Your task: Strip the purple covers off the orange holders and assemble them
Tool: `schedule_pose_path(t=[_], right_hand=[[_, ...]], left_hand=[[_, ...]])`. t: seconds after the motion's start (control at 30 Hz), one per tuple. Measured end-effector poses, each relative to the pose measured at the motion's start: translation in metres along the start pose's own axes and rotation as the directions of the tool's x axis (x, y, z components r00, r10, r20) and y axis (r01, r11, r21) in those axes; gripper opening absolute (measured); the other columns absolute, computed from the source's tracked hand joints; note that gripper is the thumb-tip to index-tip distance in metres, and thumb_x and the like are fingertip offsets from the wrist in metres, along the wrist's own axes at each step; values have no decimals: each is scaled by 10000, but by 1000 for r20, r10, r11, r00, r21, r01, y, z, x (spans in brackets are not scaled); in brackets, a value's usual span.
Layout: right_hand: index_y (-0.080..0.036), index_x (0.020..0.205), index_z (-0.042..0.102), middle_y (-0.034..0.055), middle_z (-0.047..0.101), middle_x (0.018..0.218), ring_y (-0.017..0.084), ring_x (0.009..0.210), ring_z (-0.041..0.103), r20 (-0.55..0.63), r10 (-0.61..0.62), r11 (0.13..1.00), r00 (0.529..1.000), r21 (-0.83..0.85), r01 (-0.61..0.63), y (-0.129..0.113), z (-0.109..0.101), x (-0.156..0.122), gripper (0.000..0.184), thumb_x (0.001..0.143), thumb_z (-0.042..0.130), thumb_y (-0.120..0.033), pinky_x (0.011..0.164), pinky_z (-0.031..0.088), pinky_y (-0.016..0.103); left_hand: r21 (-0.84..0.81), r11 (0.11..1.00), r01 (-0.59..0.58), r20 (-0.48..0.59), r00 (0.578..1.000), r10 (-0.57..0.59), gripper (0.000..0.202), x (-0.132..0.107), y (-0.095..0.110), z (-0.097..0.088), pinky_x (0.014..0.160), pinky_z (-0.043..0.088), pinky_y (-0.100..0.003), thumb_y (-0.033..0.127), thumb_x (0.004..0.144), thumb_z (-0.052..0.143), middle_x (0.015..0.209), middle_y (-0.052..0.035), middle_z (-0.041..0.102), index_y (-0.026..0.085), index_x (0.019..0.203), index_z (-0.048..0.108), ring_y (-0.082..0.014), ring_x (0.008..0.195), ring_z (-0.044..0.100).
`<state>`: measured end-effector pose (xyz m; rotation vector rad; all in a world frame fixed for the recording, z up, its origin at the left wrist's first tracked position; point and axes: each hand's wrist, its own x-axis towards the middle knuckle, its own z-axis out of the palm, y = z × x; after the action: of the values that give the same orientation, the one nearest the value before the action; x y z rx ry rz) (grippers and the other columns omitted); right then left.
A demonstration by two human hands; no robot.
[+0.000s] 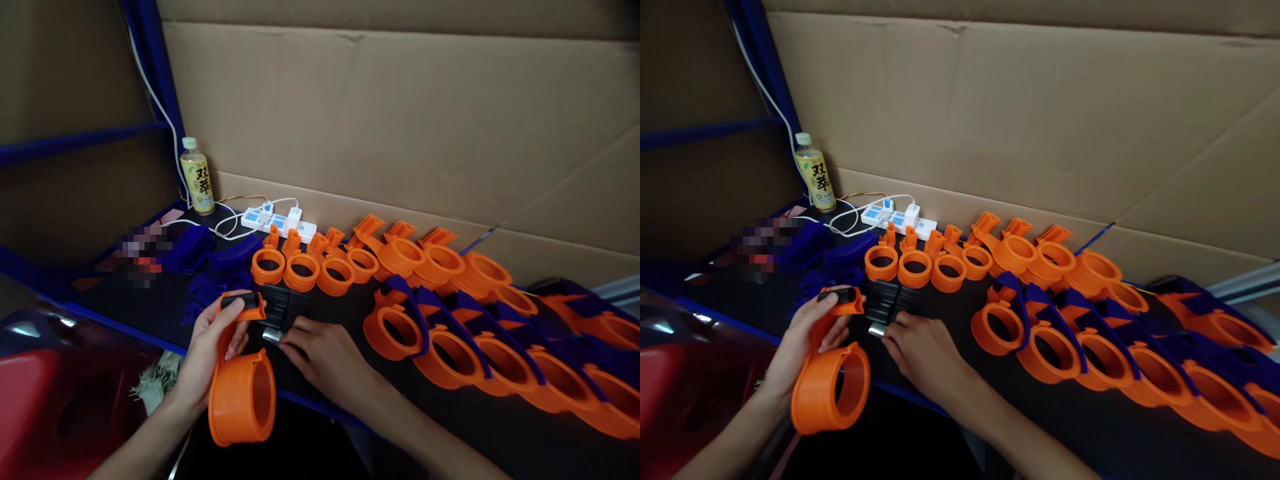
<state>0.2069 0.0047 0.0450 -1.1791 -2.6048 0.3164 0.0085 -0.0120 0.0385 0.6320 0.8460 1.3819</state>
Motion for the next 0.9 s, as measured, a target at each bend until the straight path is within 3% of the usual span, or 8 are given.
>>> schedule_pose_path(t=[0.07,0.17,0.27,0.4,0.53,0.67,0.9], right_hand=[[-249,982,719,13,685,913,129,795,656,-49,-11,999,999,42,13,1,-10,-1,192,976,528,-246,655,481,228],[-253,1119,694,20,694,1044,120,902,665,-234,-4,989,972,145,39,-1,-29,-1,212,985,530,-258,767,520,232],[-258,1272,630,34,667,1179,150,1039,639,-352,-59,988,934,112,104,-8,-38,1,328,948,606,-302,845,529,267],[-226,1171,685,27,695,1064,163,957,634,-411,-148,987,900,-10,158,-10,-32,1,250,930,632,-260,775,531,289],[-229,1107,713,33,686,1056,163,986,633,-492,-18,994,871,83,68,11,-27,-2,208,906,667,-255,834,534,307],[-272,1068,731,21,687,1059,177,1001,644,-403,177,978,898,173,-115,30,-18,-4,178,907,664,-307,831,547,328],[-292,1067,730,16,681,1072,188,1033,645,-290,249,964,924,166,-208,30,6,-5,180,912,648,-331,828,556,345]], left_hand=[[20,1000,22,10,1000,-23,253,0,-2,-1,424,247,-169,322,895,663,476,91,395,144,1075,668,-30,402,248],[67,997,36,29,999,-38,255,0,-8,0,423,237,-171,319,888,682,468,97,388,164,1089,657,-35,404,265],[133,989,63,81,994,-74,251,-1,-16,5,421,227,-171,320,860,722,488,96,403,174,1051,650,-35,417,283],[161,983,91,120,987,-111,264,-1,-21,8,419,218,-175,321,843,741,500,94,417,170,1038,647,-33,416,293],[64,997,45,36,998,-47,263,3,-12,2,422,221,-187,353,907,644,475,91,404,160,1086,642,-44,403,262],[-6,1000,24,-12,1000,-24,277,5,-3,-4,427,249,-201,363,920,584,496,78,409,134,1062,649,-54,410,278],[-17,999,31,2,1000,-31,273,3,-5,-3,426,256,-196,361,921,568,517,67,429,124,1028,647,-53,414,293]])
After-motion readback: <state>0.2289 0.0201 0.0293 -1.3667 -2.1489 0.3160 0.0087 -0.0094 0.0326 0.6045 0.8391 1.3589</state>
